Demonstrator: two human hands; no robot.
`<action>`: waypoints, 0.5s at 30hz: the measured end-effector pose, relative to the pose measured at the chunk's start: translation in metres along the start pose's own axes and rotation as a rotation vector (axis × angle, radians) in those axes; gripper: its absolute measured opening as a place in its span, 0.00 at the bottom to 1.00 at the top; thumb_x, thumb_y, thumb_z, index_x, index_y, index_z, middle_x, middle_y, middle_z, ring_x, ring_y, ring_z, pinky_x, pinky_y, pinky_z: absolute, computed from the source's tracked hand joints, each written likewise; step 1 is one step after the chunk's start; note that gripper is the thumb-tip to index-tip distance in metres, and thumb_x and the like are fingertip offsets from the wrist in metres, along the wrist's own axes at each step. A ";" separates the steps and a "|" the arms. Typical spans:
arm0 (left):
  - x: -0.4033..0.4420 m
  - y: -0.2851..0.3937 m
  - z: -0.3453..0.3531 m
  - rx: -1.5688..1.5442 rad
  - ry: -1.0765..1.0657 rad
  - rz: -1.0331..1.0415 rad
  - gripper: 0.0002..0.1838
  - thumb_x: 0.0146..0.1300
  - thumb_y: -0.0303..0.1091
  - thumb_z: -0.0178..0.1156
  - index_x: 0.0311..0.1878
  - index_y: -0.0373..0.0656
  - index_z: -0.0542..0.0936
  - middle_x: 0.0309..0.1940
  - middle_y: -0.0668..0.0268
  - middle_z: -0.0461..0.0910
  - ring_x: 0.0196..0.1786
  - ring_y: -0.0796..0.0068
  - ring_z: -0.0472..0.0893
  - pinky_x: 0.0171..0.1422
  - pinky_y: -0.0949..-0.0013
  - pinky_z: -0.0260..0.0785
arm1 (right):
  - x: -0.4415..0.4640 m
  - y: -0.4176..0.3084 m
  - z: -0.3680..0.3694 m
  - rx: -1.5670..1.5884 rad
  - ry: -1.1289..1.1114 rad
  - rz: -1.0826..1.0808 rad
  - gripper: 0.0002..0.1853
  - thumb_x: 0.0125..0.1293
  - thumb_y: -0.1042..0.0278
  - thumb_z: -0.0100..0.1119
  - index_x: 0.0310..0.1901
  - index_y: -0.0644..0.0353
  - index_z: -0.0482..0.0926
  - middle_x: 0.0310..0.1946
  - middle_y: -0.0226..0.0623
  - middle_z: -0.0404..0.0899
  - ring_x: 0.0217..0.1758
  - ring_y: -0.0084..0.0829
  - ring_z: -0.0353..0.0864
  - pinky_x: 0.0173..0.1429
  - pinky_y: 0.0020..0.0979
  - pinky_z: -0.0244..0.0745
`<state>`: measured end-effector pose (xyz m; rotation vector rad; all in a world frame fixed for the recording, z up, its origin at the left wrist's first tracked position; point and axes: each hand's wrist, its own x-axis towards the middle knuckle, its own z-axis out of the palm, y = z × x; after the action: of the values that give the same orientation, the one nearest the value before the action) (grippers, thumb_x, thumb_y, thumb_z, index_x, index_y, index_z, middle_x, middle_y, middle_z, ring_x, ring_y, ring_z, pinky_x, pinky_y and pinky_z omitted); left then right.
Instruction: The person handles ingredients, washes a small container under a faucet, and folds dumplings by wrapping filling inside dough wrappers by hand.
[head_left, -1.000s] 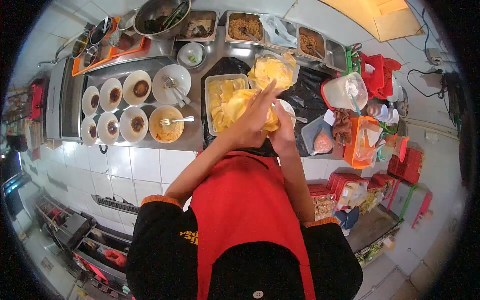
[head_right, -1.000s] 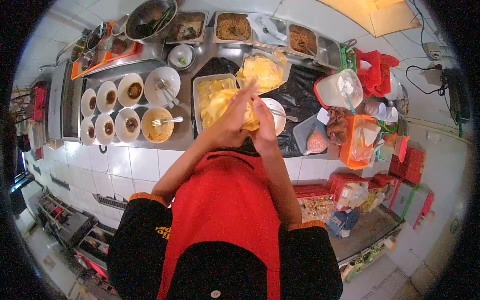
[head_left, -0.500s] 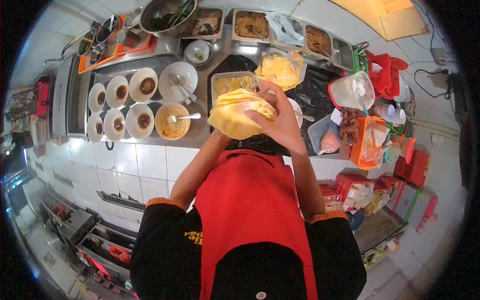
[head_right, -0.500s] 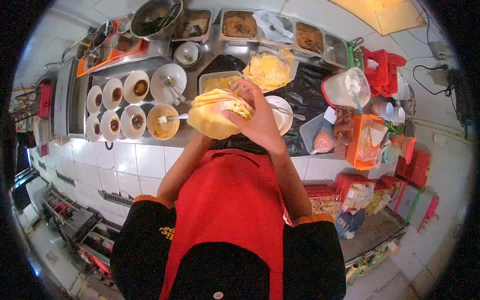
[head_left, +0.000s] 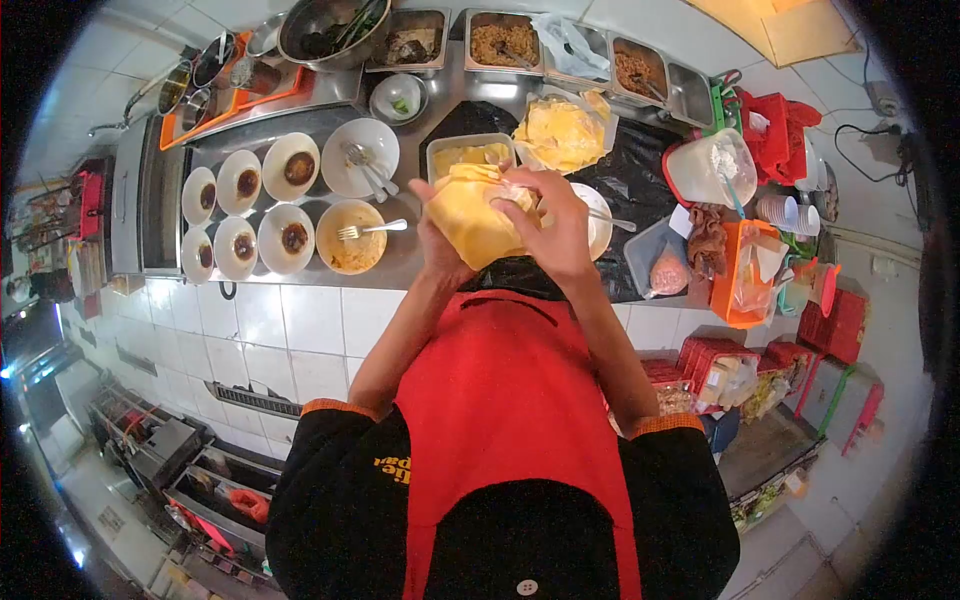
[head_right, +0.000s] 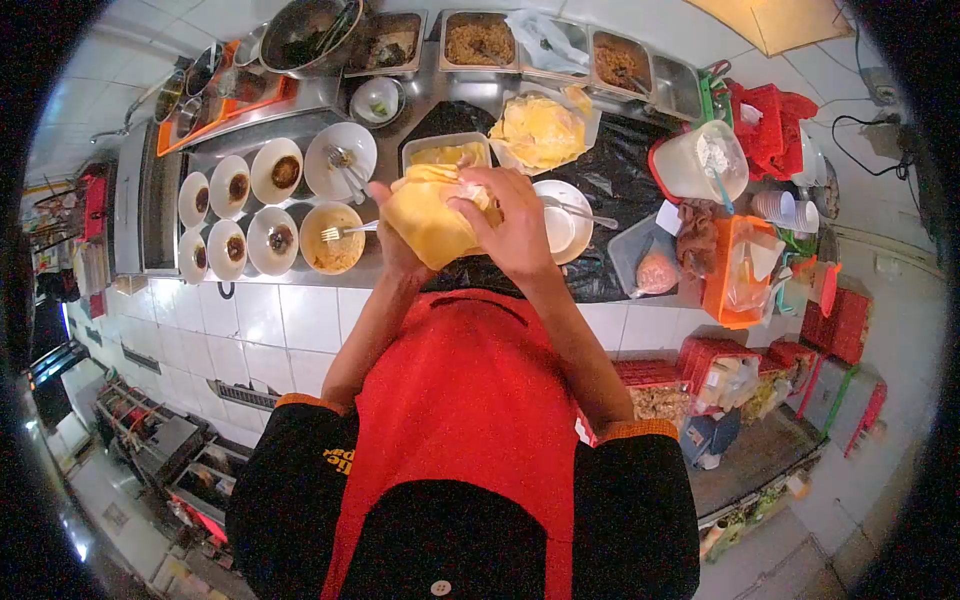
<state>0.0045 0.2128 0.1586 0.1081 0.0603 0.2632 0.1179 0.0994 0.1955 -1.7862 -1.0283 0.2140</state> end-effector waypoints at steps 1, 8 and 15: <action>-0.003 -0.001 0.004 0.062 -0.031 0.051 0.45 0.73 0.70 0.43 0.76 0.40 0.60 0.70 0.52 0.70 0.69 0.55 0.74 0.74 0.50 0.67 | -0.001 -0.001 0.001 0.001 0.000 0.002 0.16 0.59 0.68 0.74 0.48 0.59 0.83 0.46 0.41 0.86 0.49 0.45 0.82 0.55 0.40 0.77; -0.006 -0.010 -0.024 0.629 0.428 -0.007 0.34 0.72 0.55 0.59 0.70 0.40 0.68 0.62 0.57 0.77 0.63 0.59 0.80 0.66 0.53 0.76 | -0.015 0.011 0.016 0.171 0.147 0.190 0.18 0.57 0.76 0.76 0.50 0.61 0.82 0.42 0.36 0.85 0.46 0.28 0.83 0.52 0.29 0.77; -0.020 0.002 -0.056 0.588 0.753 0.033 0.25 0.72 0.42 0.62 0.64 0.37 0.70 0.56 0.56 0.81 0.54 0.59 0.86 0.57 0.55 0.83 | -0.069 0.100 -0.049 -0.448 -0.148 0.190 0.27 0.58 0.54 0.76 0.57 0.55 0.81 0.72 0.52 0.62 0.73 0.54 0.64 0.73 0.48 0.62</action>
<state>-0.0190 0.2152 0.1040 0.5913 0.8880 0.3013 0.1575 0.0048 0.1140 -2.3069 -1.0686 0.2493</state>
